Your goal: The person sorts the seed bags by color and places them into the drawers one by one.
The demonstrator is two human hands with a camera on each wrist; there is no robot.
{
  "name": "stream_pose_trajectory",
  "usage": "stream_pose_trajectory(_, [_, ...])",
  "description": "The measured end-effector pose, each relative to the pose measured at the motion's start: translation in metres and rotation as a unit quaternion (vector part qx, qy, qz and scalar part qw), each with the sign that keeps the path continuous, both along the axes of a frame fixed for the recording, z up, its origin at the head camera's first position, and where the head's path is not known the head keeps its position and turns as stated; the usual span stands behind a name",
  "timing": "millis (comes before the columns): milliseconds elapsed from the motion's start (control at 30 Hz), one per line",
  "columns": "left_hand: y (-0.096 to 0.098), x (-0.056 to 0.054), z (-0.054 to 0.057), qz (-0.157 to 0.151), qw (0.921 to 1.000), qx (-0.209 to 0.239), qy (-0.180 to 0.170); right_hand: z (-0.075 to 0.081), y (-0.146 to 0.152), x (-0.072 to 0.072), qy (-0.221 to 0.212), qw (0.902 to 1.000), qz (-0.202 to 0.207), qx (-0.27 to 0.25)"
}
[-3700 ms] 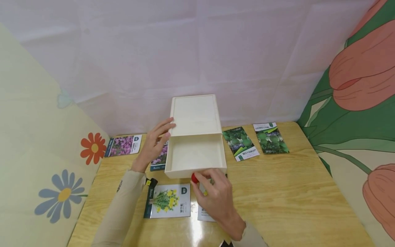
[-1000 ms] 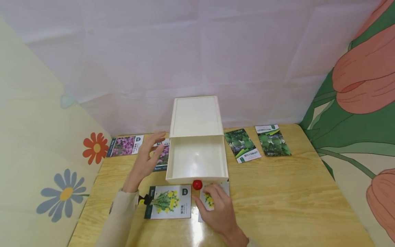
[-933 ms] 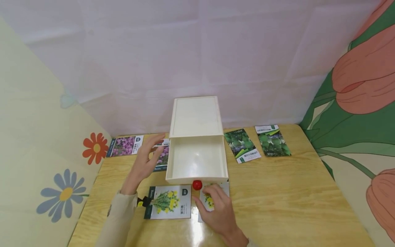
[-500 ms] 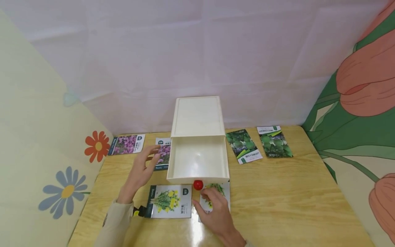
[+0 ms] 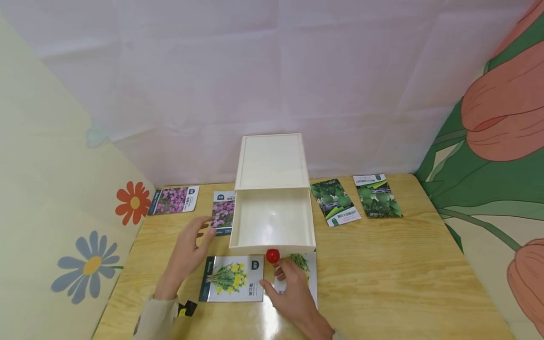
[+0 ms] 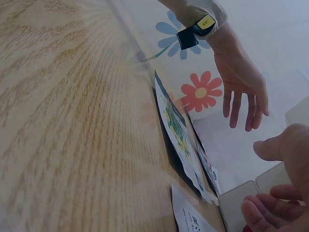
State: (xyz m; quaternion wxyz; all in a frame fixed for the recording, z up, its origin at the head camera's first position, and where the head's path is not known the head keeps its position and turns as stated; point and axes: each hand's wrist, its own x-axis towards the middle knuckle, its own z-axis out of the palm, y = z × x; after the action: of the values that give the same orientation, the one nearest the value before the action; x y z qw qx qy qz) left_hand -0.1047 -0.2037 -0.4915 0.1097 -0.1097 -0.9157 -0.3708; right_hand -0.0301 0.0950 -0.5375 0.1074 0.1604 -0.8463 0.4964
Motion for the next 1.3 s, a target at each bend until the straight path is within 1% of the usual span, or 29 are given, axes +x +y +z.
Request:
stream_pose_trajectory(100, [0.0, 0.008, -0.002, 0.015, 0.9994, -0.015, -0.026, 0.0, -0.003, -0.001, -0.046, 0.9989, 0.004, 0.005])
stream_pose_trajectory(267, [-0.002, 0.02, -0.01, 0.051, 0.9952, -0.026, -0.079, -0.001, -0.007, -0.003, -0.113, 0.9917, 0.015, 0.059])
stream_pose_trajectory(333, [-0.002, 0.023, -0.014, 0.064, 0.9925, -0.028, -0.101, -0.002, -0.007, -0.004, -0.127, 0.9886, 0.028, 0.076])
stream_pose_trajectory(400, [-0.003, 0.026, -0.017, 0.074, 0.9898, -0.034, -0.116, -0.002, -0.008, -0.005, -0.132, 0.9863, 0.041, 0.09])
stream_pose_trajectory(533, [-0.003, 0.032, -0.022, 0.092, 0.9843, -0.046, -0.143, -0.001, -0.01, -0.006, -0.125, 0.9823, 0.064, 0.124])
stream_pose_trajectory(700, [-0.002, 0.039, -0.026, 0.114, 0.9753, -0.077, -0.173, -0.002, -0.015, -0.006, -0.139, 0.974, 0.089, 0.155])
stream_pose_trajectory(800, [0.0, 0.044, -0.028, 0.121, 0.9694, -0.096, -0.191, -0.005, -0.018, -0.005, -0.141, 0.9691, 0.096, 0.178])
stream_pose_trajectory(900, [0.0, 0.049, -0.028, 0.125, 0.9649, -0.106, -0.206, -0.007, -0.02, -0.005, -0.136, 0.9668, 0.101, 0.191])
stream_pose_trajectory(1067, [0.003, 0.054, -0.029, 0.131, 0.96, -0.101, -0.226, -0.009, -0.022, -0.005, -0.127, 0.9645, 0.107, 0.205])
stream_pose_trajectory(1300, [0.008, 0.053, -0.029, 0.132, 0.9548, -0.064, -0.259, -0.01, -0.023, -0.005, -0.138, 0.9602, 0.11, 0.217])
